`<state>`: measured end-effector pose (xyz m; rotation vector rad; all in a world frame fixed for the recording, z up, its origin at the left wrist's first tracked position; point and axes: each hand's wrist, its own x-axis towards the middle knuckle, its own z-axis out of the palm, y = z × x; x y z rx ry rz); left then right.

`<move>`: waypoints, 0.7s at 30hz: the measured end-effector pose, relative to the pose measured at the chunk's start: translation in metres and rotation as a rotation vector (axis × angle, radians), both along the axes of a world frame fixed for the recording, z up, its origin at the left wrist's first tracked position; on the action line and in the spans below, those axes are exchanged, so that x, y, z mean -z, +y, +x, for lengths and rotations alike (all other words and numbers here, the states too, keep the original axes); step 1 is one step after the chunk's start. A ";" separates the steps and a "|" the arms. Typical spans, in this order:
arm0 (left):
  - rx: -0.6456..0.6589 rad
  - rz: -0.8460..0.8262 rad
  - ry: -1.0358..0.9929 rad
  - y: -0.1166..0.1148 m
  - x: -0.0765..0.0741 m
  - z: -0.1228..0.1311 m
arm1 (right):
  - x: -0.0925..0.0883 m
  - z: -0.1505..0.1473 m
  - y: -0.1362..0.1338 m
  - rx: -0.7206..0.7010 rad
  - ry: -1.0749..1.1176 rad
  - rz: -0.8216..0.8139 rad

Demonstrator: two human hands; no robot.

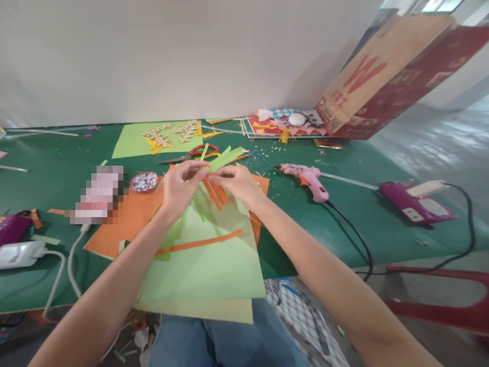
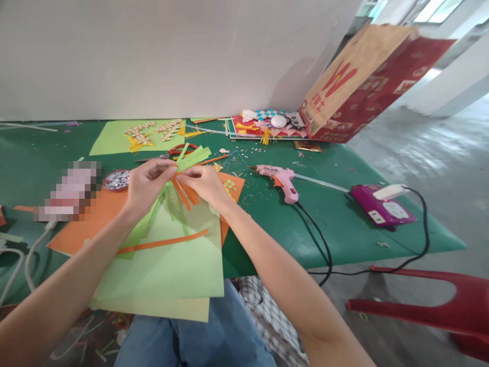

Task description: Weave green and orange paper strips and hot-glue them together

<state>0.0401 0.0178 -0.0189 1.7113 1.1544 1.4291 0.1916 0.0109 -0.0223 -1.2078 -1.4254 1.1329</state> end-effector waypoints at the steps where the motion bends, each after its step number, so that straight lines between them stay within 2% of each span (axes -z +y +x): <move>1: -0.004 -0.001 0.001 0.000 0.000 0.000 | 0.000 0.000 0.000 0.009 0.002 -0.015; 9: -0.011 0.008 0.016 -0.001 0.000 0.000 | -0.005 0.000 0.000 0.092 0.048 -0.012; 21: 0.018 -0.048 -0.020 0.001 0.002 0.000 | 0.000 0.000 0.001 0.103 0.065 0.042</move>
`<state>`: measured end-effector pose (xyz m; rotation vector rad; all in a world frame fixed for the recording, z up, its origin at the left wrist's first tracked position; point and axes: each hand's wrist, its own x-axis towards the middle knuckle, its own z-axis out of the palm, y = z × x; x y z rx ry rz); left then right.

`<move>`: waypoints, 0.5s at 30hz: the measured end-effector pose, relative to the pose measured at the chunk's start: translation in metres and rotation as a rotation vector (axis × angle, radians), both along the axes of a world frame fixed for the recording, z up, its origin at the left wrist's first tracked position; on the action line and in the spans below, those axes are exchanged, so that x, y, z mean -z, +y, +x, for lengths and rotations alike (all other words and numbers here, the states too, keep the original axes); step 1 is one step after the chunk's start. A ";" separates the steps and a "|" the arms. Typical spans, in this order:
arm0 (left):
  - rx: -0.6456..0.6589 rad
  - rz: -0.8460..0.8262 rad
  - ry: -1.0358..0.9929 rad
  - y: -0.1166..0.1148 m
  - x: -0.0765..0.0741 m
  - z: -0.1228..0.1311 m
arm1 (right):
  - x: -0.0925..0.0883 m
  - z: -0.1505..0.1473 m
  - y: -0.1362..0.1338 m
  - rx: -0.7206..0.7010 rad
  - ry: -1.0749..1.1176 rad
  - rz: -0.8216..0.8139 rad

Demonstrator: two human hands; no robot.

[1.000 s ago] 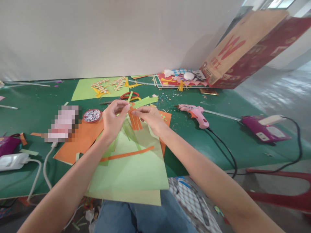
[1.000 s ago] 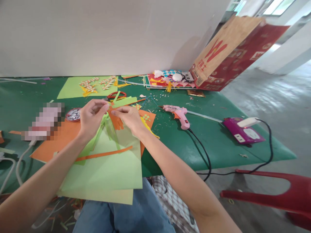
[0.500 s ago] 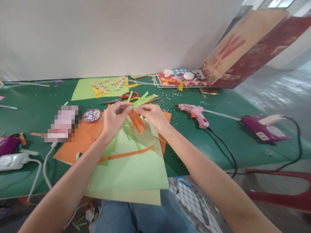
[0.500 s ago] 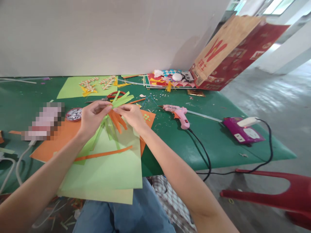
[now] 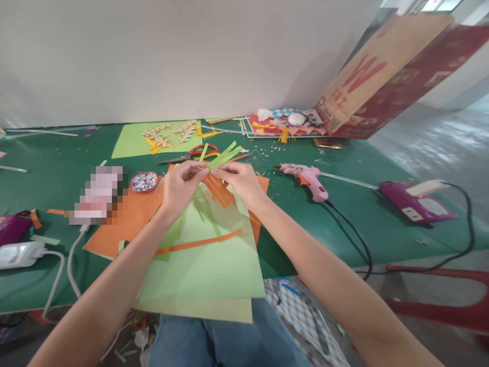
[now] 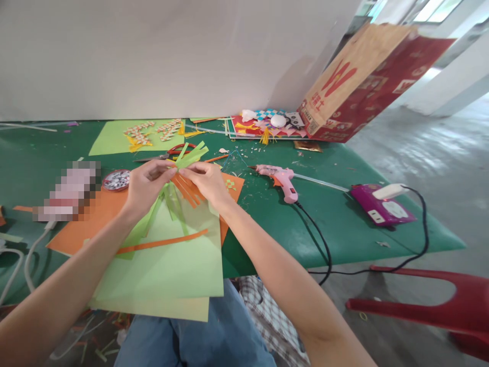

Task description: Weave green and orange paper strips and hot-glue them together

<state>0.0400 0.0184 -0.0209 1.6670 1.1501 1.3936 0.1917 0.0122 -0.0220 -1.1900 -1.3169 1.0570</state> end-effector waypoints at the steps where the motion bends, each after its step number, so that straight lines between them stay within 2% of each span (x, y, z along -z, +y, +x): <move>1: 0.002 -0.003 -0.004 0.000 0.000 0.000 | 0.000 0.000 0.000 -0.001 0.001 -0.001; 15: 0.020 -0.004 -0.006 0.001 0.001 0.000 | -0.001 0.000 -0.001 0.014 -0.027 0.002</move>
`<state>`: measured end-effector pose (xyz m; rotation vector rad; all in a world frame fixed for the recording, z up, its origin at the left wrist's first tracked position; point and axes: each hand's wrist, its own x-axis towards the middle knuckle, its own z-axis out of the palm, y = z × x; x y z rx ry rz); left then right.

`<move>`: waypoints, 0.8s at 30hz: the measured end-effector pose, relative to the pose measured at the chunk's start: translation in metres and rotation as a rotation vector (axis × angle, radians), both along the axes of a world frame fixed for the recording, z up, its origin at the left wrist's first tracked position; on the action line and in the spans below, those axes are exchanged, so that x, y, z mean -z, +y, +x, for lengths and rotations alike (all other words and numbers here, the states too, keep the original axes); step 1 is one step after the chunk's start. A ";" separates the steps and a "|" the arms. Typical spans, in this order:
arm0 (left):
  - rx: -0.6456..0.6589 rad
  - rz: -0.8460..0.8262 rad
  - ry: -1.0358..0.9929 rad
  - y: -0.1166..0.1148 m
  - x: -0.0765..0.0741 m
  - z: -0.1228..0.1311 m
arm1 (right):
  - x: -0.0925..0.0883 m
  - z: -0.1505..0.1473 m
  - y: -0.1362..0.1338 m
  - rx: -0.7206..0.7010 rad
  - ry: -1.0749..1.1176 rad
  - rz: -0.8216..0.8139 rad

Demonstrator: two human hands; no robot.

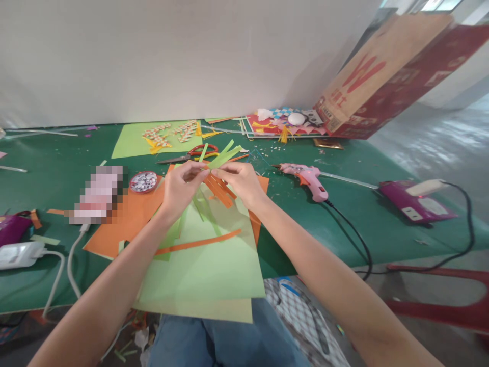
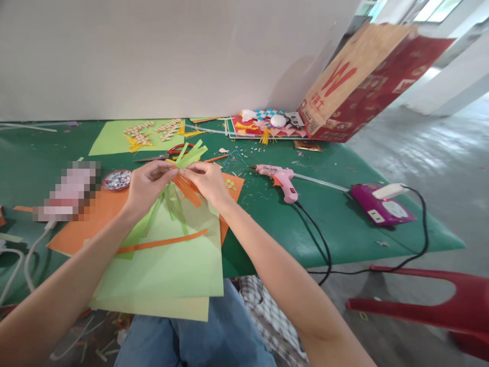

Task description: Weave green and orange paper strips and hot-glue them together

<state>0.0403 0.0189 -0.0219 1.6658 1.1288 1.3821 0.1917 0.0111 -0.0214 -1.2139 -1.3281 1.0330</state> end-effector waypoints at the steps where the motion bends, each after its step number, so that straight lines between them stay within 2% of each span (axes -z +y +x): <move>1: -0.001 0.005 0.003 0.000 0.000 0.000 | -0.001 0.000 0.000 -0.001 0.001 -0.006; 15: -0.008 0.028 0.056 -0.003 -0.001 0.001 | -0.001 0.001 0.000 0.027 0.006 -0.046; 24: -0.001 0.005 0.041 -0.003 -0.002 0.000 | 0.000 0.002 0.001 -0.004 -0.009 -0.041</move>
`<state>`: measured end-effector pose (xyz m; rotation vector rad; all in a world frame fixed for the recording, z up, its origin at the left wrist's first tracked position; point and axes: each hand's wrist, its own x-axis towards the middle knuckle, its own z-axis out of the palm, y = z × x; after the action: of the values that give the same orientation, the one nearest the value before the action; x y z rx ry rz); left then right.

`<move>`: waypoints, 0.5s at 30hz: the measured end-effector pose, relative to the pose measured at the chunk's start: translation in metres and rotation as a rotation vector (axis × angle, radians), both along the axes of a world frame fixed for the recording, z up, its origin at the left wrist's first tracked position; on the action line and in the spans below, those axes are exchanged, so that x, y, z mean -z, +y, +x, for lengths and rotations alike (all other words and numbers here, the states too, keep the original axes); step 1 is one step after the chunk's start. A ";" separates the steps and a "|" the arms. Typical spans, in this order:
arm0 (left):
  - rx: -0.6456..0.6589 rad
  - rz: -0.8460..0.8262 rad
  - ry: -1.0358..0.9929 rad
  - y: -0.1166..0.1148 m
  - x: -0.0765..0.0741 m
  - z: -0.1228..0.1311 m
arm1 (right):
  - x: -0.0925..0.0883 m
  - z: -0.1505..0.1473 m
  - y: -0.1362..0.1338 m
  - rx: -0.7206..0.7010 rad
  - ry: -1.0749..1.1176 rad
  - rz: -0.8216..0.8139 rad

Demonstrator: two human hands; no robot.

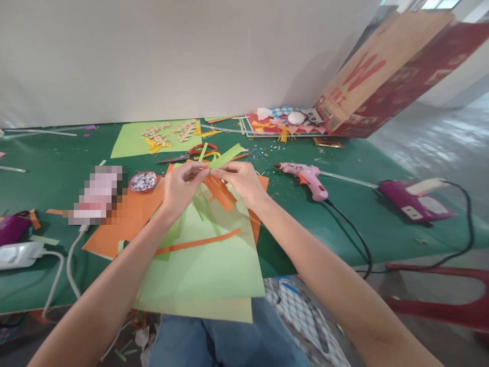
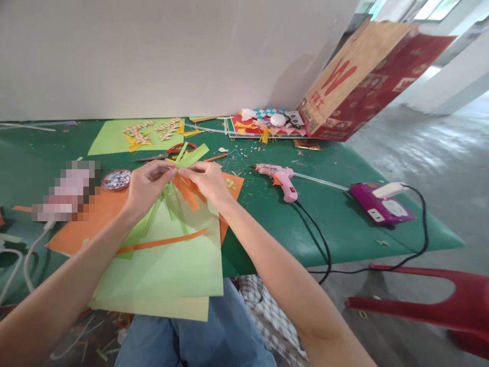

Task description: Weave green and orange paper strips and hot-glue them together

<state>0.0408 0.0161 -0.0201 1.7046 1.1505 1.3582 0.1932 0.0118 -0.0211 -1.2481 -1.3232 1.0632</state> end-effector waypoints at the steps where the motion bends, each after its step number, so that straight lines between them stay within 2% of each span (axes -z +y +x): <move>1: 0.002 -0.003 0.000 0.000 0.000 0.000 | 0.000 0.000 0.000 -0.004 0.003 0.005; 7: 0.004 0.014 0.016 0.000 0.001 0.000 | 0.001 0.000 0.000 -0.015 0.004 0.054; 15: -0.034 0.055 0.094 -0.002 -0.001 -0.001 | -0.001 0.000 0.000 -0.014 -0.006 0.026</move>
<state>0.0395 0.0142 -0.0190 1.8119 1.2099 1.3542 0.1928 0.0120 -0.0202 -1.2259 -1.3481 1.0498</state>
